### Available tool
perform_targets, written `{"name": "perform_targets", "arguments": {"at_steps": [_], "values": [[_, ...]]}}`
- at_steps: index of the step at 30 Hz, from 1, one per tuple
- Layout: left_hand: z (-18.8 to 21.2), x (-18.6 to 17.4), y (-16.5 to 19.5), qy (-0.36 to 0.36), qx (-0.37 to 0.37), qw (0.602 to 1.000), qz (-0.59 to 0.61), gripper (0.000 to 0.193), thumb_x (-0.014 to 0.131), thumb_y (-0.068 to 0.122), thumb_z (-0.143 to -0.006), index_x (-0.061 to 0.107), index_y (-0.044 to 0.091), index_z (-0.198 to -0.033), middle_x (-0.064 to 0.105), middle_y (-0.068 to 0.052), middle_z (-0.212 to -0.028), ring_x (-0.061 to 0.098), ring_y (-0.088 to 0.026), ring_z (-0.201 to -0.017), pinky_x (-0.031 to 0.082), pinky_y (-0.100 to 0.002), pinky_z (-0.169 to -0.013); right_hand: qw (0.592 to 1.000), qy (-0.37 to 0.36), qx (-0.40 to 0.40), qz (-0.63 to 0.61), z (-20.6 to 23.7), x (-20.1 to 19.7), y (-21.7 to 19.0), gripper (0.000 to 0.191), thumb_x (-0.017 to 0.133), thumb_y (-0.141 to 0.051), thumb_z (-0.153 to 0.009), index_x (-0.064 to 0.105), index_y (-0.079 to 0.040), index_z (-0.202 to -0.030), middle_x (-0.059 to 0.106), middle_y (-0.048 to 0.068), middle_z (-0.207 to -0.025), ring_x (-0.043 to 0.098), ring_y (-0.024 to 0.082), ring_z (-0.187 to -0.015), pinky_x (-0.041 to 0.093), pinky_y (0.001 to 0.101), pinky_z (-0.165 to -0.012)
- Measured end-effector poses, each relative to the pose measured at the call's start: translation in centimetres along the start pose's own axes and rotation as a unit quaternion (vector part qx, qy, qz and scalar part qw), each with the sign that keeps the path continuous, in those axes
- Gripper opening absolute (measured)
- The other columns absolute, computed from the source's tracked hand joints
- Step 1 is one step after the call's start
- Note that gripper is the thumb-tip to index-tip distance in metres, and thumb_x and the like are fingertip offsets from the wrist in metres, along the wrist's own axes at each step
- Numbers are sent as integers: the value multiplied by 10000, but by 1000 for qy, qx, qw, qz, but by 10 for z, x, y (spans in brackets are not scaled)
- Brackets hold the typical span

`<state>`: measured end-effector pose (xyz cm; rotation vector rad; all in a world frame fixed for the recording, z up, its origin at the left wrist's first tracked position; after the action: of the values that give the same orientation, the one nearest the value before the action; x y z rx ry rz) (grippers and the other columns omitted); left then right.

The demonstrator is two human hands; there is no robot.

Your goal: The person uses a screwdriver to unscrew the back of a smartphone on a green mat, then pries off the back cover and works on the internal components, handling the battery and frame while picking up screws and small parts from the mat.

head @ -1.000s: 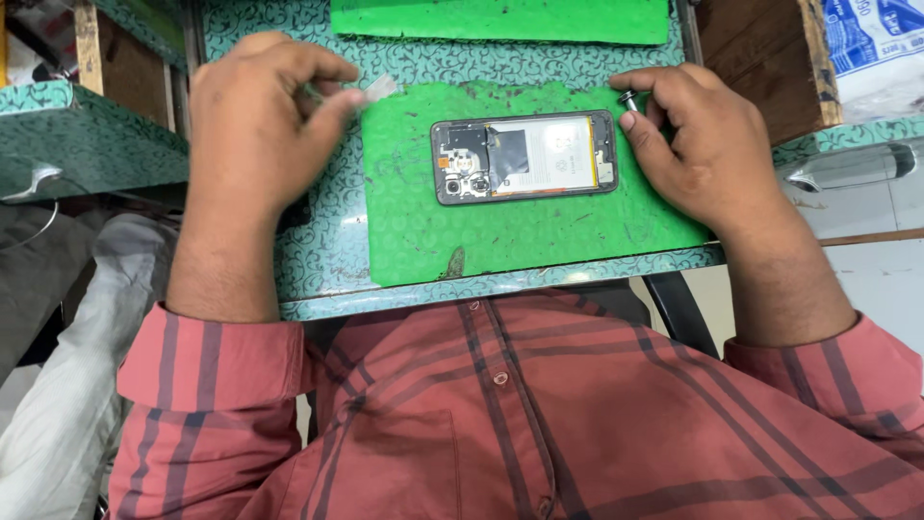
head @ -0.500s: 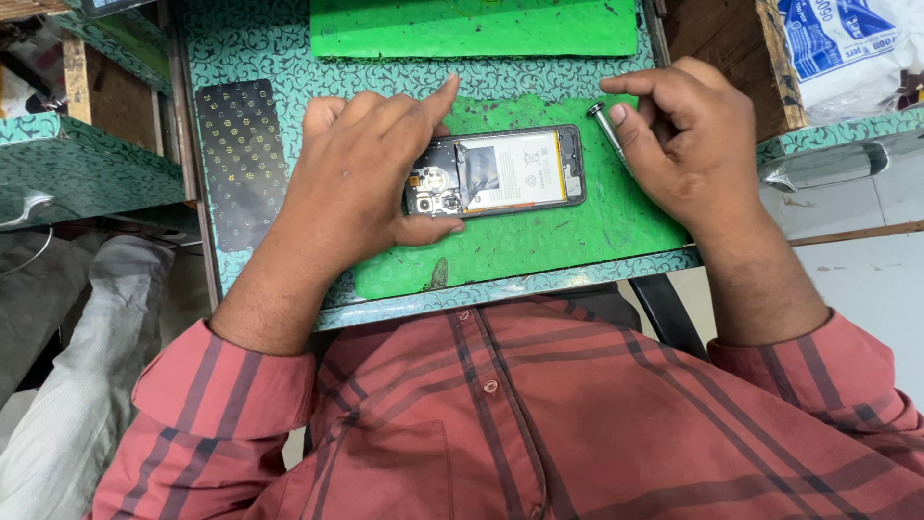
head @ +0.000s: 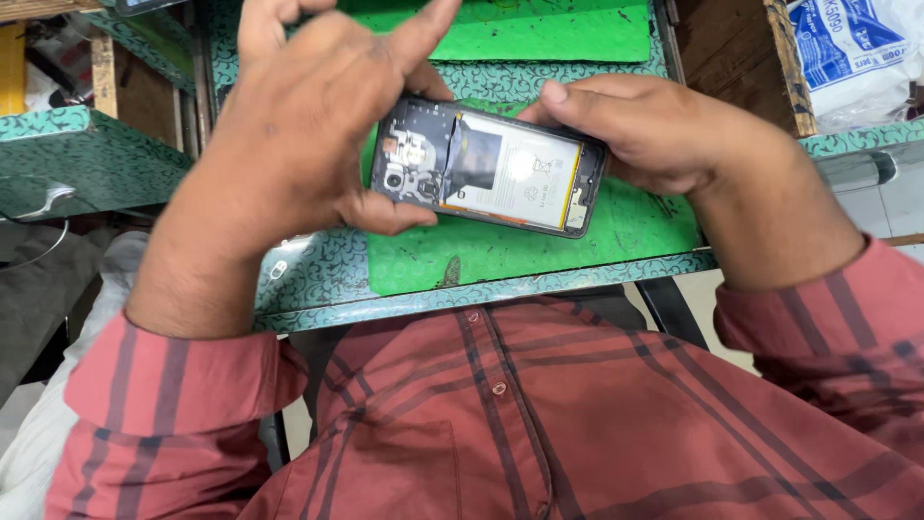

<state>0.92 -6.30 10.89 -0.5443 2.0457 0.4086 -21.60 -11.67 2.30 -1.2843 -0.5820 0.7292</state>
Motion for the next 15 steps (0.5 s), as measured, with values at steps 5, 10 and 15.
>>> {"name": "perform_targets", "arguments": {"at_steps": [5,10,15], "values": [[0,-6,-25,-17,-10,998,63,962,973,322,-673,454,55,-1438,671,-70,-1251,595,-347,-1205,400,-489,-1031,954,-155,105,-236,-18,22,6,712,411,-583,-1028,430,-60,-1510,647,301,-1288,716,407,-1067,618,559,-806],[20,1,-43,89,-72,991,64,740,895,168,-926,422,-34,-1458,563,-225,-1322,567,-366,-1231,503,-438,-1054,920,-146,9,-363,-30,31,9,753,347,-598,-1110,388,-52,-1626,601,299,-1380,672,414,-1160,585,559,-945],[32,50,-43,157,-305,885,313,479,803,49,-1011,571,34,-1429,659,-63,-1214,660,-97,-1022,596,-247,-818,919,-18,-106,-379,-33,17,13,754,322,-572,-1105,361,-68,-1664,558,234,-1467,610,361,-1292,512,547,-1110]]}}
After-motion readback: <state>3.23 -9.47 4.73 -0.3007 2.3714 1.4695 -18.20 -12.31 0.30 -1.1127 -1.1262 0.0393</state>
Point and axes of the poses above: each hand's wrist, its own z-axis away from the middle knuckle, its own x-axis out of the palm, y = z × x, the point moved 6 cm from there along -z, towards the middle knuckle
